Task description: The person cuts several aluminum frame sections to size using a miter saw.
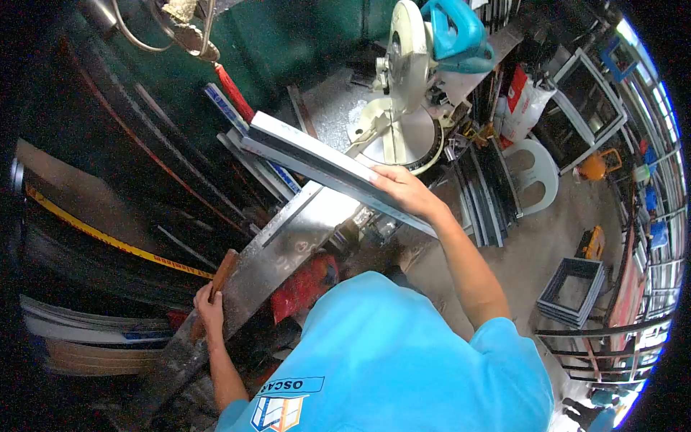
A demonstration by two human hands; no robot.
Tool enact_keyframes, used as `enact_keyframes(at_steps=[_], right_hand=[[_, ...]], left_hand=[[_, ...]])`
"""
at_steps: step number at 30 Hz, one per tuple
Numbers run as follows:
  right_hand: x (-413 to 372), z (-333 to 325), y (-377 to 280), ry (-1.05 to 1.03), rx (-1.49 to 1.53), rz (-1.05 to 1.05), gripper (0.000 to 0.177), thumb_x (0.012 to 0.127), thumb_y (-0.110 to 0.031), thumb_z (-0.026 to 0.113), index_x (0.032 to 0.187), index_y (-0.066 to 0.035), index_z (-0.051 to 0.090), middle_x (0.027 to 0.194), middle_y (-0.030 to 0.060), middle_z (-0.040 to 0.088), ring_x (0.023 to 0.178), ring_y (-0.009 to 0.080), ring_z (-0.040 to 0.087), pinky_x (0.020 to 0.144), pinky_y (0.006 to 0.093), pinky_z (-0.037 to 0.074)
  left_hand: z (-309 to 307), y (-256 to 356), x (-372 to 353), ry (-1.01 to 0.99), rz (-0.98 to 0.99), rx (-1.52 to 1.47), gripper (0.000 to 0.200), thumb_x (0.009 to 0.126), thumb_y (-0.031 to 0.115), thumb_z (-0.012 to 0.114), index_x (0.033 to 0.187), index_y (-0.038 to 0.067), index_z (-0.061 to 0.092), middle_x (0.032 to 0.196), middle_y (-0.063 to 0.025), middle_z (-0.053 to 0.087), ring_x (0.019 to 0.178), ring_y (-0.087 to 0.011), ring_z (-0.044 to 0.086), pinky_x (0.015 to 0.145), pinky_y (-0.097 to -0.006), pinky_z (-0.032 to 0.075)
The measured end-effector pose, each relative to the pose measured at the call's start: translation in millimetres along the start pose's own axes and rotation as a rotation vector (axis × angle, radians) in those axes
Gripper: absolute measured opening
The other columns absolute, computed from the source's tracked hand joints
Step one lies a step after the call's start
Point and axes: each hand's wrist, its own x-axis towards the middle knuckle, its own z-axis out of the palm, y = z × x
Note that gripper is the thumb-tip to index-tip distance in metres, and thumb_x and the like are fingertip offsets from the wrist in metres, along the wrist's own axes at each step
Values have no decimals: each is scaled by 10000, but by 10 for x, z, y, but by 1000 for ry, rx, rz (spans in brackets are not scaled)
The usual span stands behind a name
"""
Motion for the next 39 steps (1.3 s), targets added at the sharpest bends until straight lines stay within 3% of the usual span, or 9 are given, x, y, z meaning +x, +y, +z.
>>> enact_keyframes(at_steps=[1, 4, 10, 17, 25, 31, 36, 37, 39], right_hand=[[-30, -89, 112, -1, -8, -1, 412, 1026, -233, 540, 1318, 53, 587, 1223, 118, 671, 1134, 207, 609, 1006, 329, 452], [-106, -182, 412, -89, -81, -21, 903, 851, -581, 743, 1439, 40, 452, 1338, 107, 568, 1210, 177, 523, 1043, 318, 407], [-183, -34, 201, -129, 80, 140, 670, 771, -235, 837, 1331, 20, 572, 1195, 26, 616, 1128, 120, 552, 995, 290, 424], [-163, 35, 139, -63, 76, 112, 638, 831, -203, 832, 1364, 34, 572, 1284, 64, 636, 1154, 141, 578, 1038, 311, 433], [-112, 394, -209, 516, 440, -513, 591, 968, -262, 712, 1397, 57, 459, 1194, 170, 681, 1107, 276, 677, 970, 395, 545], [-244, 350, 252, 584, 244, -109, 578, 969, -395, 691, 1287, 45, 492, 1127, 186, 693, 1025, 260, 686, 884, 366, 577], [-206, 509, 782, 486, 606, 315, 493, 972, -378, 695, 1155, 71, 603, 1085, 138, 697, 886, 200, 706, 741, 346, 620], [-81, 640, 819, 606, 706, 338, 537, 986, -355, 671, 1279, 76, 539, 1073, 176, 701, 819, 208, 721, 573, 288, 600], [76, 650, 948, 468, 683, 388, 567, 992, -357, 658, 1292, 104, 518, 1146, 216, 684, 907, 240, 737, 655, 346, 648]], left_hand=[[21, 27, 16, 16, 23, 59, 407, 902, 94, 710, 1299, 21, 664, 1315, -152, 617, 1253, -349, 524, 1080, -451, 429], [61, 150, 24, 10, -35, -24, 414, 897, 98, 716, 1296, 5, 657, 1328, -156, 613, 1266, -349, 518, 1083, -456, 427], [4, 244, 6, -25, -25, 13, 453, 887, 109, 729, 1321, 11, 641, 1349, -161, 601, 1280, -353, 509, 1091, -467, 417], [94, 223, -18, 12, -30, 47, 485, 876, 116, 745, 1339, 24, 631, 1368, -158, 580, 1271, -363, 507, 1108, -464, 393], [124, 204, 80, 14, 6, -59, 438, 867, 52, 737, 1298, 28, 663, 1252, -153, 632, 1173, -358, 572, 1031, -449, 449], [237, 343, 83, -136, 97, -33, 423, 902, 38, 718, 1319, 34, 646, 1287, -146, 589, 1182, -335, 570, 1007, -442, 477], [246, 299, -28, -40, 70, -119, 438, 819, 11, 742, 1253, 27, 682, 1200, -153, 632, 1173, -363, 555, 1017, -462, 447], [227, 248, -51, -1, 81, -49, 439, 821, 13, 730, 1256, 32, 680, 1230, -146, 618, 1197, -363, 539, 1023, -468, 443], [171, 342, -15, 35, 107, 28, 440, 822, 15, 718, 1260, 36, 678, 1260, -140, 605, 1221, -364, 522, 1029, -474, 438]])
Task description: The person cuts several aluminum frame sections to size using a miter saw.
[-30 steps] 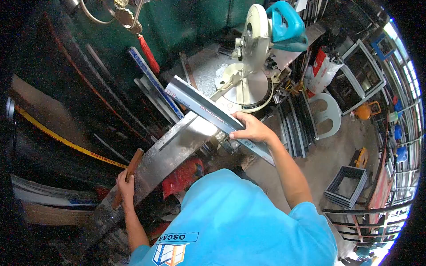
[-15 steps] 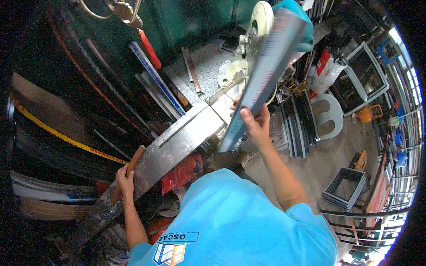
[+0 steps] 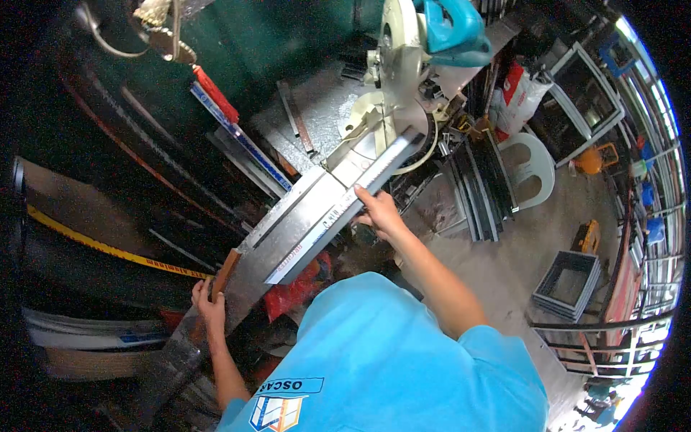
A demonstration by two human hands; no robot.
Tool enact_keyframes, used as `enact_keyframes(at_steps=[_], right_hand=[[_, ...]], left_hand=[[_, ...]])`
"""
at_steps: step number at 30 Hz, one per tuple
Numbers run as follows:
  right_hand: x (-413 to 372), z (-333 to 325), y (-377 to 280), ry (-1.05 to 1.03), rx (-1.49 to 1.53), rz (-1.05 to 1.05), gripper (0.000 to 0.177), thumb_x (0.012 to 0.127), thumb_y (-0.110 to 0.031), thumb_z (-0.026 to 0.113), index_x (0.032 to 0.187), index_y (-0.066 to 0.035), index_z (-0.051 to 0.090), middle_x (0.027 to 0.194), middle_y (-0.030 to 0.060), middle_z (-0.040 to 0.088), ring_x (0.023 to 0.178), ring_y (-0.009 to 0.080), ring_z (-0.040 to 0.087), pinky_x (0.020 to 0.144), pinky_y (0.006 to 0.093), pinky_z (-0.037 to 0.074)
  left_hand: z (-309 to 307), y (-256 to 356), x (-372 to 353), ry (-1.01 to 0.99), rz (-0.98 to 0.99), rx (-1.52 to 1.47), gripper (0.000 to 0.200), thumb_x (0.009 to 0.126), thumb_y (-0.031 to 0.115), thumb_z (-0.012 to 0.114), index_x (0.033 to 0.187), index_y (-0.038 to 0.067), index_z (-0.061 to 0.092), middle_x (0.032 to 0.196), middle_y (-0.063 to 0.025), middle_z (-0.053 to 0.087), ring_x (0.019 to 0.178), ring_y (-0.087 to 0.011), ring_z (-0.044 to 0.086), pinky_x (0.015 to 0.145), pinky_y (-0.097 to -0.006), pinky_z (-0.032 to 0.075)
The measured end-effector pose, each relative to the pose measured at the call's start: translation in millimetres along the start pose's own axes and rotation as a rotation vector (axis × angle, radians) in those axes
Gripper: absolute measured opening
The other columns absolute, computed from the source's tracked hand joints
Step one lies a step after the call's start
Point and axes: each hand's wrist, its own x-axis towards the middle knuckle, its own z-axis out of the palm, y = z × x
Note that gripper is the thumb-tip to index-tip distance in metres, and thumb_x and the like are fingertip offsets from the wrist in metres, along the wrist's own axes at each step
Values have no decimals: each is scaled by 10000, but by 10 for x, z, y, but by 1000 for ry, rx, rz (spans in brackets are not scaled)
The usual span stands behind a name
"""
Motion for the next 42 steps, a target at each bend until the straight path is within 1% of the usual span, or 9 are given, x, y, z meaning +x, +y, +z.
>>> enact_keyframes(at_steps=[2, 9, 11, 15, 20, 23, 29, 34, 42], right_hand=[[218, 75, 96, 26, -55, 7, 595, 986, -353, 669, 1294, 127, 501, 1169, 229, 674, 920, 240, 736, 662, 378, 655], [733, 251, 105, -70, -276, 77, 722, 978, -529, 614, 1168, 166, 568, 850, 224, 699, 639, 280, 726, 548, 330, 622], [600, 383, -86, -49, -405, 134, 710, 963, -598, 587, 1042, 102, 670, 798, 226, 708, 638, 263, 731, 481, 331, 584], [817, 134, -259, -16, -711, 148, 629, 963, -524, 622, 1081, 93, 597, 789, 210, 691, 567, 255, 699, 456, 348, 581], [901, -32, -277, 136, -437, -76, 482, 963, -390, 686, 1057, 0, 421, 858, 157, 653, 593, 191, 679, 452, 325, 572], [1041, -49, -293, 167, -317, -200, 435, 931, -186, 731, 1086, 6, 374, 887, 181, 651, 598, 218, 682, 457, 345, 596], [1074, 31, -341, 166, -221, -207, 398, 923, -165, 726, 1062, 29, 407, 868, 197, 670, 588, 232, 690, 464, 359, 602], [1090, 95, -333, 216, -198, -210, 382, 901, -173, 733, 1031, 62, 460, 821, 189, 669, 592, 243, 704, 477, 354, 607], [1090, -17, -348, 158, -296, -194, 356, 944, -200, 703, 1040, 56, 475, 735, 150, 659, 541, 212, 686, 399, 344, 553]], left_hand=[[-18, 268, 77, 142, 26, -85, 437, 832, 30, 695, 1269, 37, 675, 1304, -139, 579, 1250, -347, 505, 1053, -460, 424], [506, 1932, 418, -161, 580, -208, 604, 756, 196, 822, 1327, 92, 650, 1323, -187, 588, 1244, -386, 528, 1061, -478, 411], [917, 1982, 505, -218, 525, -233, 597, 759, 170, 806, 1333, 118, 652, 1324, -181, 584, 1235, -385, 529, 1048, -477, 417], [1049, 1952, 669, -253, 480, -178, 607, 724, 61, 728, 1321, 157, 670, 1284, -156, 584, 1187, -371, 533, 1022, -487, 420], [1067, 1908, 596, -148, 485, -106, 630, 707, 47, 718, 1318, 199, 679, 1234, -144, 575, 1155, -358, 524, 1006, -463, 405], [1059, 1920, 603, -140, 490, -93, 620, 714, 71, 739, 1318, 199, 679, 1241, -150, 567, 1169, -370, 509, 1004, -477, 403], [1012, 2054, 670, -203, 450, -151, 577, 768, 174, 781, 1331, 145, 657, 1339, -185, 536, 1263, -399, 465, 1069, -506, 365], [1232, 2599, 979, -328, 671, -273, 679, 750, 237, 799, 1381, 92, 594, 1473, -262, 438, 1351, -451, 412, 1131, -518, 345], [1809, 3216, 1370, -280, 767, -55, 662, 876, 403, 704, 1484, 221, 512, 1393, -252, 549, 1256, -429, 537, 1037, -503, 452]])
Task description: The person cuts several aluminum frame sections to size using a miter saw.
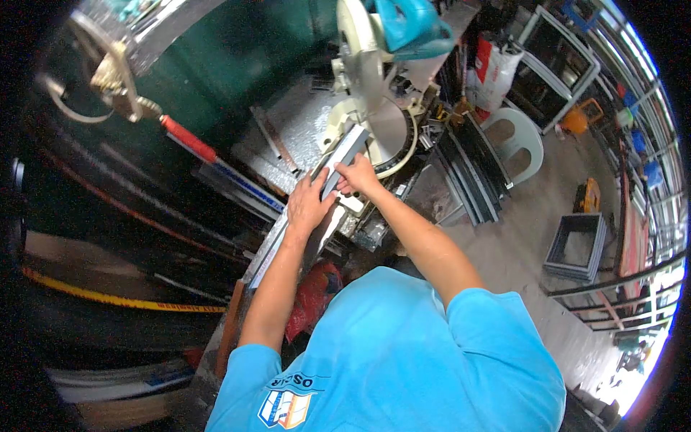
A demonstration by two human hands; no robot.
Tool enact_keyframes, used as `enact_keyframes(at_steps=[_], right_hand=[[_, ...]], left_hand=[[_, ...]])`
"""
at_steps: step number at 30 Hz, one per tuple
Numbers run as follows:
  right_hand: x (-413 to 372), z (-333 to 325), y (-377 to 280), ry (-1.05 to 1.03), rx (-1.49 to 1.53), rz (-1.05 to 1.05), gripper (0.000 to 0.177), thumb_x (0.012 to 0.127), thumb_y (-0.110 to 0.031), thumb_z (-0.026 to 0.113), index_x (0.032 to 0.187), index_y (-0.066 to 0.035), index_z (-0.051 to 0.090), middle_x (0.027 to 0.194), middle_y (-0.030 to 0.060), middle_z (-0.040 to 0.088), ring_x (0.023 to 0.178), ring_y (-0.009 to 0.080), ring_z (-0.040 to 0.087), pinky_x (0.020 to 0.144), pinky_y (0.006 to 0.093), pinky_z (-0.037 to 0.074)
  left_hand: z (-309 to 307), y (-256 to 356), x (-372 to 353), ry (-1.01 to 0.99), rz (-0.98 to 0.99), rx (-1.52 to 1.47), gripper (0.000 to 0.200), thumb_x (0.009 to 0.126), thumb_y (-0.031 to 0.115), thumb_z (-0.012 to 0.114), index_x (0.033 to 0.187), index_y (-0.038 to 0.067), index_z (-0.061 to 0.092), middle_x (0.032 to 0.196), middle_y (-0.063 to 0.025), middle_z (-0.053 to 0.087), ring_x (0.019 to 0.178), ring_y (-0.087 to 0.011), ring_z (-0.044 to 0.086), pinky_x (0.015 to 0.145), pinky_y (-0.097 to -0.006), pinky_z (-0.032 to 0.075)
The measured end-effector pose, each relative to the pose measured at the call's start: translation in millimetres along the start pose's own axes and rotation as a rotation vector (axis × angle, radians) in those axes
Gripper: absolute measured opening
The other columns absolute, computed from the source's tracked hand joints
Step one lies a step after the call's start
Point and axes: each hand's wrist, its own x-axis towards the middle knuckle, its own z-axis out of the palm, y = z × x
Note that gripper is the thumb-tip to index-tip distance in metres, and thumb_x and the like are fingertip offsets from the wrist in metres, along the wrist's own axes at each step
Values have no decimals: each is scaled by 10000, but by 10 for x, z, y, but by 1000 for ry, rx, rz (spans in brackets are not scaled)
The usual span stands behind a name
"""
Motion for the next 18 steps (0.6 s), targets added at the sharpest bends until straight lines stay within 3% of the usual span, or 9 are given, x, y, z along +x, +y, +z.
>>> enact_keyframes(at_steps=[2, 3, 4, 6, 7, 8, 10, 11, 18], right_hand=[[-18, -148, 51, -92, -129, -26, 382, 960, -289, 675, 985, 50, 501, 733, 159, 660, 590, 274, 693, 453, 397, 543], [-3, -145, 37, 27, -509, -240, 406, 976, -353, 612, 961, 49, 557, 717, 170, 659, 663, 375, 678, 620, 481, 548], [-93, -246, 70, 103, -682, -260, 367, 969, -333, 565, 976, 30, 621, 864, 208, 676, 872, 432, 657, 827, 507, 523], [-225, -360, 0, 208, -999, -493, 286, 955, -271, 558, 1040, -17, 659, 1087, 230, 654, 1046, 422, 621, 885, 510, 499], [-236, -422, -67, 134, -1075, -444, 298, 942, -280, 575, 1060, -27, 679, 1282, 239, 569, 1216, 418, 524, 1007, 535, 435], [-188, -468, -14, 136, -1064, -441, 298, 942, -280, 575, 1060, -27, 679, 1282, 239, 569, 1216, 418, 524, 1007, 535, 435], [-51, -526, 166, 213, -1159, -844, 340, 941, -312, 594, 1096, -23, 684, 1313, 233, 548, 1282, 428, 469, 1106, 583, 339], [-39, -541, 181, 130, -1197, -765, 398, 944, -345, 603, 1143, -8, 671, 1363, 232, 518, 1350, 422, 412, 1151, 602, 275], [-54, -610, 193, 131, -1095, -765, 449, 958, -382, 585, 1184, 0, 660, 1420, 230, 499, 1389, 416, 385, 1156, 623, 253]], left_hand=[[6, 24, -15, 13, -17, 31, 654, 876, 415, 712, 1476, 234, 524, 1342, -244, 582, 1204, -416, 571, 1008, -487, 475], [-22, 35, 10, 3, 3, 36, 654, 876, 415, 712, 1476, 234, 524, 1342, -244, 582, 1204, -416, 571, 1008, -487, 475], [-42, 52, 11, -23, -22, 27, 661, 874, 419, 718, 1477, 236, 521, 1339, -238, 584, 1190, -418, 576, 996, -486, 482], [-45, 61, 3, -29, -26, 44, 665, 880, 425, 724, 1482, 237, 513, 1316, -221, 592, 1150, -428, 591, 957, -486, 502], [-37, 55, 3, -16, -14, 38, 649, 889, 439, 705, 1476, 235, 516, 1397, -218, 543, 1199, -418, 572, 987, -491, 490], [-30, 62, 1, -3, -5, 34, 635, 899, 452, 686, 1471, 233, 518, 1478, -215, 494, 1248, -408, 554, 1017, -497, 478], [-52, 112, 29, -30, -27, 58, 605, 923, 445, 663, 1468, 225, 520, 1495, -222, 477, 1257, -415, 550, 1031, -497, 468], [-52, 111, 41, -60, -59, 68, 594, 932, 441, 654, 1468, 222, 522, 1469, -225, 497, 1239, -420, 557, 1022, -495, 472], [-63, 159, 59, -122, -146, -2, 568, 909, 326, 731, 1433, 164, 582, 1261, -212, 623, 1123, -407, 605, 956, -451, 491]])
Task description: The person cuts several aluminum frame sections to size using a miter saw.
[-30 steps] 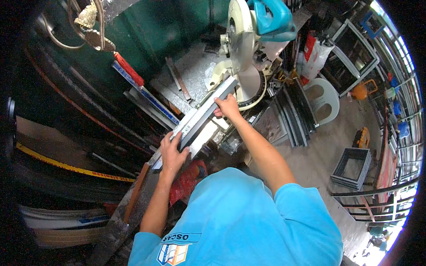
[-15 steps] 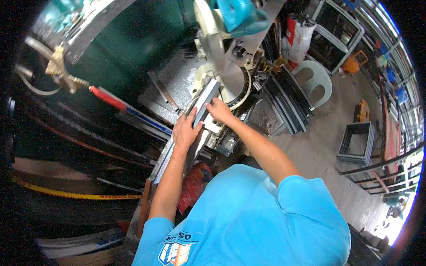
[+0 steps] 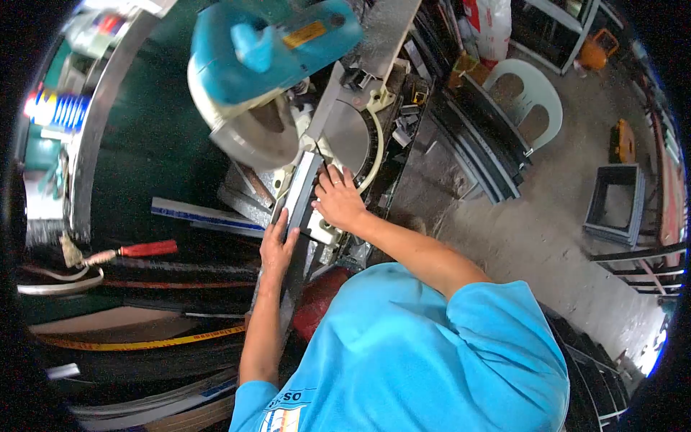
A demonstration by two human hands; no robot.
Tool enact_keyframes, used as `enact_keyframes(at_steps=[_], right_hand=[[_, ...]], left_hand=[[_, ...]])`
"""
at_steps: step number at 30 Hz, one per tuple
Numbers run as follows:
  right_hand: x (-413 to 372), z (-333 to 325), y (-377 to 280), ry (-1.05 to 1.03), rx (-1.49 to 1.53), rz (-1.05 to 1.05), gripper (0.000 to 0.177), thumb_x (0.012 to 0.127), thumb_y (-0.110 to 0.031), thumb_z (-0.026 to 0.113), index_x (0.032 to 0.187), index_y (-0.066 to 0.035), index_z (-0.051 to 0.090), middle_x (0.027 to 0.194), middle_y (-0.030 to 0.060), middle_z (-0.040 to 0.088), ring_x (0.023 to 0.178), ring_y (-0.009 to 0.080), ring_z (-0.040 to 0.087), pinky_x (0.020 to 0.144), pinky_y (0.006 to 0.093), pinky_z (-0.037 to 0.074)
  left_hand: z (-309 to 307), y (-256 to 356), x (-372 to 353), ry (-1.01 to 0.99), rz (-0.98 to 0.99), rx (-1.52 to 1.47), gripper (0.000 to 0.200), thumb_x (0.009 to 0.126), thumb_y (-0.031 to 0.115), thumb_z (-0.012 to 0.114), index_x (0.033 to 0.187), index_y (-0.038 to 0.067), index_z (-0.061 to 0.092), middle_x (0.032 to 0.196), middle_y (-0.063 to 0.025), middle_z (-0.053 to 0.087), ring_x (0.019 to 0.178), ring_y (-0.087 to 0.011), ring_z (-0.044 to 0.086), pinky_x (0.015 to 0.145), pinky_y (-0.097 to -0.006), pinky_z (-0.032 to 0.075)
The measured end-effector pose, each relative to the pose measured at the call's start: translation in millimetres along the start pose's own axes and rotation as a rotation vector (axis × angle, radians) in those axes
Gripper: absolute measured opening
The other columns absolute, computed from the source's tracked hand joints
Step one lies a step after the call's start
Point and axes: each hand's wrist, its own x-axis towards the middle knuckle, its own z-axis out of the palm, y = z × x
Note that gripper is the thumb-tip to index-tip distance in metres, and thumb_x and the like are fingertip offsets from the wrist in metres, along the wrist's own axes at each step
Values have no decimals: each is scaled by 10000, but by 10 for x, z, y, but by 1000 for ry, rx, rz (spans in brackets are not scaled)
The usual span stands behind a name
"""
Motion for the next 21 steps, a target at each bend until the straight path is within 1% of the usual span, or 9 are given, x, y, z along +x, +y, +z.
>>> enact_keyframes(at_steps=[2, 3, 5, 8, 10, 14, 15, 18, 21], right_hand=[[50, -39, 69, -51, 10, 20, 461, 956, -393, 587, 1208, -13, 653, 1435, 218, 495, 1390, 405, 382, 1153, 640, 246], [56, -81, 96, -68, 7, 3, 450, 957, -396, 587, 1213, -31, 647, 1437, 200, 499, 1392, 400, 385, 1154, 634, 258], [58, -73, 162, -45, 15, -23, 435, 947, -400, 599, 1214, -59, 644, 1431, 162, 511, 1395, 385, 380, 1154, 633, 267], [28, -12, 280, -44, 65, -76, 464, 950, -422, 597, 1227, -53, 653, 1397, 160, 530, 1381, 397, 387, 1152, 638, 263], [21, -5, 319, -54, 95, -70, 463, 951, -428, 594, 1219, -57, 662, 1375, 150, 541, 1390, 395, 377, 1166, 636, 246], [23, 19, 329, -25, 178, -59, 480, 932, -442, 610, 1193, -46, 680, 1382, 158, 541, 1402, 392, 366, 1179, 648, 215], [33, 19, 335, -30, 170, -54, 490, 928, -447, 611, 1198, -44, 678, 1392, 162, 536, 1407, 391, 361, 1182, 647, 208], [23, 43, 323, -52, 160, -31, 519, 922, -462, 607, 1220, -42, 671, 1415, 170, 525, 1421, 391, 345, 1191, 646, 192], [35, 28, 316, -58, 155, -18, 541, 916, -470, 608, 1240, -39, 658, 1423, 174, 524, 1433, 386, 334, 1201, 632, 184]], left_hand=[[22, -5, 32, 27, -71, -115, 575, 868, 248, 784, 1405, 136, 613, 1226, -203, 649, 1106, -390, 628, 958, -426, 502], [41, 14, 51, 77, -52, -178, 573, 828, 163, 817, 1370, 106, 643, 1215, -196, 665, 1107, -358, 649, 957, -396, 513], [36, 30, 86, 56, -61, -172, 568, 825, 153, 816, 1364, 95, 646, 1229, -194, 664, 1116, -343, 650, 954, -388, 516], [24, 5, 86, 21, -127, -145, 554, 821, 119, 811, 1348, 64, 652, 1258, -198, 656, 1132, -320, 651, 956, -376, 520], [58, -84, 54, 41, -34, -146, 571, 840, 69, 791, 1386, 67, 626, 1251, -175, 638, 1110, -264, 645, 945, -358, 514], [63, -1, 62, 15, -141, -166, 565, 850, 81, 790, 1387, 42, 617, 1282, -188, 610, 1194, -307, 603, 1020, -388, 472], [64, 5, 65, 7, -126, -139, 584, 855, 76, 781, 1408, 36, 595, 1321, -201, 595, 1246, -318, 571, 1064, -400, 440], [75, 27, 91, 17, -96, -109, 573, 841, 81, 785, 1386, 41, 610, 1345, -237, 562, 1256, -367, 556, 1063, -422, 442], [79, 12, 93, -39, -148, -125, 592, 866, 72, 755, 1430, 62, 574, 1410, -241, 509, 1312, -374, 509, 1113, -430, 399]])
